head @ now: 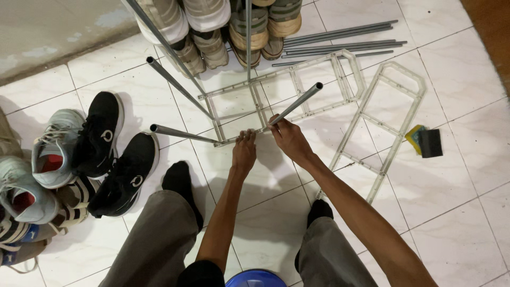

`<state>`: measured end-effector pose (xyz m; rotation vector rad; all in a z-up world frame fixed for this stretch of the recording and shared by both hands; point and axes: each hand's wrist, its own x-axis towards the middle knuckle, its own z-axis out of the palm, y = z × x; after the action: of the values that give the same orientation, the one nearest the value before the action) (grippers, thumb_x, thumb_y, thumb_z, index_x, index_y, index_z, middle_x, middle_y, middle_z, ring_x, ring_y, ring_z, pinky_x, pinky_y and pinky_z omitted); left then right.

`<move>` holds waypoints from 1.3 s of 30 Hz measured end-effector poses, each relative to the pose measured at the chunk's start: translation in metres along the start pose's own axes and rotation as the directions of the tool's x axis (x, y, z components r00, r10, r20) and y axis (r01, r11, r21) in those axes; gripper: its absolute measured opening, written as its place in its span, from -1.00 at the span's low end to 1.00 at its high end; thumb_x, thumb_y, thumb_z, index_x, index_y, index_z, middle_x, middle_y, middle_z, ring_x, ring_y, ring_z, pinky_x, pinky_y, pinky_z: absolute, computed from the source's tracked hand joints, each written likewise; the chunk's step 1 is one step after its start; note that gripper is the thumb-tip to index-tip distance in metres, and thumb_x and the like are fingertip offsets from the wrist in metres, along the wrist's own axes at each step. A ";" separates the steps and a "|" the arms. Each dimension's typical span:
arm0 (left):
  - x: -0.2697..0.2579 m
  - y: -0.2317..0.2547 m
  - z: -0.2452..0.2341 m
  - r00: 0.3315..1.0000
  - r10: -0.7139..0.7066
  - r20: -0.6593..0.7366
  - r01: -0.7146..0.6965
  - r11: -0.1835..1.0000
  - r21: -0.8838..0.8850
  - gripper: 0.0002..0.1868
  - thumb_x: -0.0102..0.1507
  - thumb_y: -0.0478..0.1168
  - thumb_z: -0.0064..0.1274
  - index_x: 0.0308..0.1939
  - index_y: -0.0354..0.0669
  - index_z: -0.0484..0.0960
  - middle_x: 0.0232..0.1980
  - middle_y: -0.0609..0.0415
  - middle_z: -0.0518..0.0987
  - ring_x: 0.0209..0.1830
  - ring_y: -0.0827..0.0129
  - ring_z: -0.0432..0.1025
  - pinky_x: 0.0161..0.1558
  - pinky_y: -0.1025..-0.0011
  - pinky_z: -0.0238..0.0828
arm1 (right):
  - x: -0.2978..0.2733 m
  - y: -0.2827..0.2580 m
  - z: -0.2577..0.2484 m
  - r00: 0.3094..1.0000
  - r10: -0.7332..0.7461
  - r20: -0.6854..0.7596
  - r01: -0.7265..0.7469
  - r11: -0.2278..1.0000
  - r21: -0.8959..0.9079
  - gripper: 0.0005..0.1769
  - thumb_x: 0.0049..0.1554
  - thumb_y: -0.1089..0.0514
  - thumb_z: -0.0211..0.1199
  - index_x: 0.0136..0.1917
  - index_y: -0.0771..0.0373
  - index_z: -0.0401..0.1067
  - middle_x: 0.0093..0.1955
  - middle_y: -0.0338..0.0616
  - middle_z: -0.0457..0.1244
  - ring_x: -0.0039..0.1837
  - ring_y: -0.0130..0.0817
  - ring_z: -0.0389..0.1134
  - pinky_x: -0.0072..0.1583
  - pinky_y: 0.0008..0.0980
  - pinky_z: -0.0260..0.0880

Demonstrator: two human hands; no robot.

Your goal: The person assembles a white plastic shoe rack by inserting metal poles into the base frame and then attaching the upper plastic frame. The person works on a tiled floor with several pairs of shoes nearby.

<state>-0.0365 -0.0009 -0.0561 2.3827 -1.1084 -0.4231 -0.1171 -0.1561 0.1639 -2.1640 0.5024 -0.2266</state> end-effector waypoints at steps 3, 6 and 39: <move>-0.001 -0.002 0.002 1.000 0.009 -0.009 -0.009 1.000 0.012 -0.44 0.32 -0.34 0.00 0.42 -0.30 0.35 0.48 -0.20 0.36 0.51 -0.15 0.20 0.46 0.05 0.18 | 0.000 0.001 0.000 0.996 0.085 0.004 -0.085 0.996 0.013 -0.85 0.31 0.15 0.14 0.11 0.25 0.34 -0.10 0.07 0.41 -0.11 0.05 0.46 -0.10 -0.07 0.42; -0.001 -0.002 0.002 1.000 0.004 -0.005 -0.004 1.000 0.001 -0.43 0.30 -0.32 0.01 0.42 -0.28 0.35 0.47 -0.19 0.36 0.50 -0.17 0.19 0.44 0.05 0.16 | 0.001 0.001 -0.003 0.999 0.021 -0.035 -0.021 1.000 0.000 -0.84 0.30 0.15 0.14 0.12 0.23 0.34 -0.10 0.08 0.40 -0.09 0.02 0.47 -0.10 -0.11 0.45; 0.018 0.150 -0.191 0.985 0.016 -0.173 -0.140 0.665 -0.734 -0.57 0.26 -0.35 0.21 0.22 -0.26 0.59 -0.06 -0.12 0.70 -0.18 0.13 0.59 -0.12 0.25 0.58 | 0.001 0.048 0.014 0.968 0.170 0.186 -0.195 0.973 0.125 -0.87 0.25 0.28 0.15 -0.04 0.44 0.42 -0.21 0.12 0.35 -0.18 -0.06 0.30 -0.19 -0.19 0.35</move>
<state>-0.0314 -0.0439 0.1839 1.5904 -0.7492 -0.5284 -0.1247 -0.1716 0.1172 -1.9634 0.5635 0.0286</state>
